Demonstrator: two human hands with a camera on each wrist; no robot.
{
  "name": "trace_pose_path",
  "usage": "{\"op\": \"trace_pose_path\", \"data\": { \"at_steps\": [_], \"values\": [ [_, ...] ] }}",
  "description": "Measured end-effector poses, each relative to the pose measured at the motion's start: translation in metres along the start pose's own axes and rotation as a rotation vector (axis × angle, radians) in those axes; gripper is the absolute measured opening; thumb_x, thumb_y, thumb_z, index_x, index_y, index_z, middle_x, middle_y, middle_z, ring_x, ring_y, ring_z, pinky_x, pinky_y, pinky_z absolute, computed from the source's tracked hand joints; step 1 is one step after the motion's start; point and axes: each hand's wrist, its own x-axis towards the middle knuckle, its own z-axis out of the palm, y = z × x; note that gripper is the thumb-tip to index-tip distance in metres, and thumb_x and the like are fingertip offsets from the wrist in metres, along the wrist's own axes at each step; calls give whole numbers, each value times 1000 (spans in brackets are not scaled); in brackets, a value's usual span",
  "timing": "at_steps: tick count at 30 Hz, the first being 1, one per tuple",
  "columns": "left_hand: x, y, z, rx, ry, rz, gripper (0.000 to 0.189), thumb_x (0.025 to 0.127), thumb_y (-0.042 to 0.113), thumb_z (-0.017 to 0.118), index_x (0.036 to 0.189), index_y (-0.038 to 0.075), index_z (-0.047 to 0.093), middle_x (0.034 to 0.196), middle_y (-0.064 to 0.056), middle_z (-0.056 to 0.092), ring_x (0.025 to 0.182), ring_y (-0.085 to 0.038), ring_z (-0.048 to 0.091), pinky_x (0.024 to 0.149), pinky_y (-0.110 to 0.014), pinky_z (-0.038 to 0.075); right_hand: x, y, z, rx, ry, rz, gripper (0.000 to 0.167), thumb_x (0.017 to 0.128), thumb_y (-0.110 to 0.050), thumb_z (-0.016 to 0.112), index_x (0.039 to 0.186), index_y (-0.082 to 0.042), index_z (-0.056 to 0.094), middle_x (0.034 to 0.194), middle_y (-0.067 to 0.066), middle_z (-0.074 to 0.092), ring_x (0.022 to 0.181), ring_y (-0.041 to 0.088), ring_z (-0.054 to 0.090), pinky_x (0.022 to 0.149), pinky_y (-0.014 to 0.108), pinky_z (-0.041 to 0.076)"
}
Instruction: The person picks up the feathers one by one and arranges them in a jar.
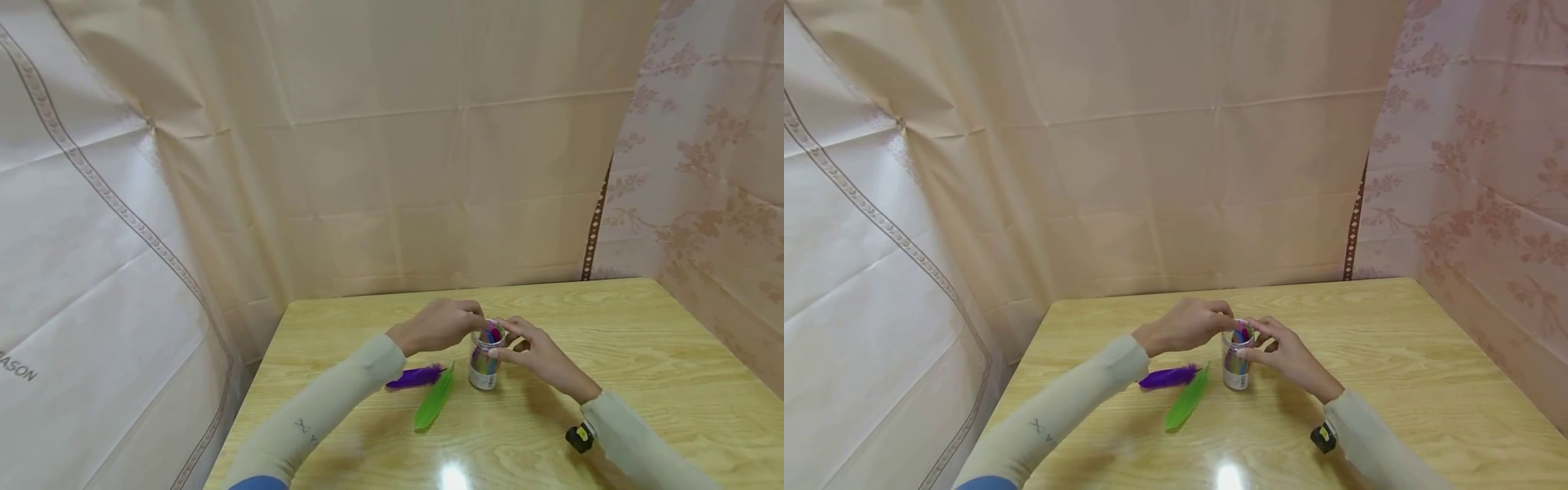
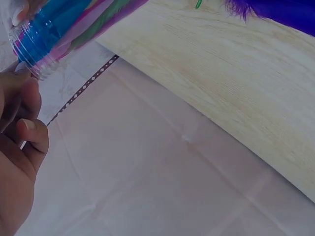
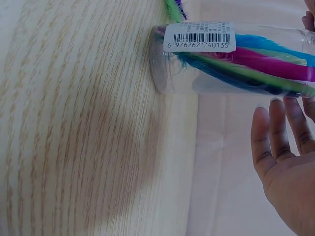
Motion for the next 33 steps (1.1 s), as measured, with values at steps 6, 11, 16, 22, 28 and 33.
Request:
{"op": "trace_pose_path", "data": {
  "at_steps": [6, 11, 16, 22, 28, 33],
  "values": [
    [-2, -1, 1, -44, 54, -15, 25, 101, 5, 65, 121, 14, 76, 114, 0, 70, 93, -7, 69, 78, -11, 49, 1, 1, 0, 2, -2, 7, 57, 100, -32, 70, 151, -16, 51, 126, 1, 56, 108, 27, 55, 87, 32, 50],
    [-6, -5, 4, -86, 153, -26, 19, 103, 12, 64, 118, 11, 76, 111, 0, 70, 92, -7, 70, 82, -13, 50, 1, -1, 0, -2, 2, 14, 54, 100, -32, 70, 149, -19, 54, 124, 1, 56, 107, 27, 55, 87, 34, 50],
    [-14, -10, 5, -102, 190, -69, 17, 104, 14, 64, 116, 11, 76, 108, 1, 71, 92, -7, 69, 82, -15, 51, 2, -3, 1, -8, 7, 18, 54, 99, -33, 72, 148, -19, 55, 121, 2, 57, 106, 26, 55, 86, 34, 50],
    [-30, -14, 7, -132, 204, -137, 14, 102, 17, 68, 111, 13, 77, 105, 3, 72, 88, -5, 69, 78, -16, 52, 2, -4, 2, 0, 11, 27, 57, 98, -34, 73, 150, -18, 53, 122, 1, 57, 106, 26, 55, 85, 33, 50],
    [-51, -20, 11, -124, 173, -214, 12, 101, 22, 69, 108, 16, 77, 102, 6, 72, 86, -4, 67, 74, -17, 51, 3, -3, 2, -3, 12, 23, 58, 98, -34, 72, 150, -17, 53, 123, 1, 57, 107, 26, 55, 86, 34, 50],
    [-69, -23, 14, -128, 157, -252, 12, 100, 23, 71, 106, 15, 78, 99, 6, 72, 84, -7, 68, 72, -21, 53, 2, -3, 3, -5, 13, 19, 58, 99, -34, 71, 151, -16, 52, 123, 2, 57, 107, 26, 54, 88, 34, 50]
  ]
}}
